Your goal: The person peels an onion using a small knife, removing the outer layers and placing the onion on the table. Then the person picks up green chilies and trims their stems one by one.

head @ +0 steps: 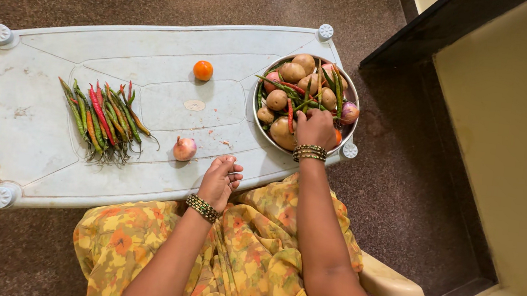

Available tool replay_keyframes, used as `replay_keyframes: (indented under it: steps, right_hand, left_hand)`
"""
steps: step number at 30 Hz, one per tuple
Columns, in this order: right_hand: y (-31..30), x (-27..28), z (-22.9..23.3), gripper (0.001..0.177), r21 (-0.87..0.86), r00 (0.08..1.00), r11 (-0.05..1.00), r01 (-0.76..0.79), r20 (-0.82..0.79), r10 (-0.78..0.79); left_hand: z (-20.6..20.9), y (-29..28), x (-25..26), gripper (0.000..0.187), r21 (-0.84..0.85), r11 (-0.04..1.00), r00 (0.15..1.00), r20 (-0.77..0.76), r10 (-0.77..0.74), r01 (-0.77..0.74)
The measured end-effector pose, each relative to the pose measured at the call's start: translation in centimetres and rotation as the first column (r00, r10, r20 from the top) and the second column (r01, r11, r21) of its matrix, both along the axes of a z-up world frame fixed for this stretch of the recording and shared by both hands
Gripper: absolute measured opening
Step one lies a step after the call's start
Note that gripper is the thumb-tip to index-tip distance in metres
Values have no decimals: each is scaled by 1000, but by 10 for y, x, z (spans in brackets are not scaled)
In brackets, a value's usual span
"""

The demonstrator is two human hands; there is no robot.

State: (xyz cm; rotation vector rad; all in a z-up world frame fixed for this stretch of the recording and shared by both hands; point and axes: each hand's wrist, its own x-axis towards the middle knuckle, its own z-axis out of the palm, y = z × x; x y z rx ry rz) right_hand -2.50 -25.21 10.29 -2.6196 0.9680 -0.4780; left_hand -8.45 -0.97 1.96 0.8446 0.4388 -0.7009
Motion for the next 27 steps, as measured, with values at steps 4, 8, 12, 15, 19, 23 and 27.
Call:
replay_keyframes:
  steps: [4,8,12,15,19,23,27]
  right_hand:
    - [-1,4,2,26,29,1000,1000,6,-25,-6]
    - [-13,4,4,26,223,997,973,51,38,-62]
    - [-48,11,1,30,420,964,906,41,223,-147]
    - [-67,21,3,33,307,957,948,90,237,-168]
    - [-67,34,1,29,-70,994,997,-18,110,26]
    - [-47,34,6,29,-39,999,999,30,-39,-32]
    - [-38,34,16,30,6,986,995,98,-134,-96]
  left_hand:
    - [-4,0,0,17,13,1000,1000,-4,-7,7]
    - [-6,-1,0,17,28,1000,1000,-5,-13,13]
    - [-7,-1,-1,18,7,1000,1000,-5,-6,6]
    - [-8,0,0,18,11,1000,1000,-15,-2,2]
    - [-10,2,5,18,25,1000,1000,-17,16,-15]
    - [-7,8,17,18,79,996,999,-4,39,-39]
    - [-2,11,28,18,102,995,999,41,7,-11]
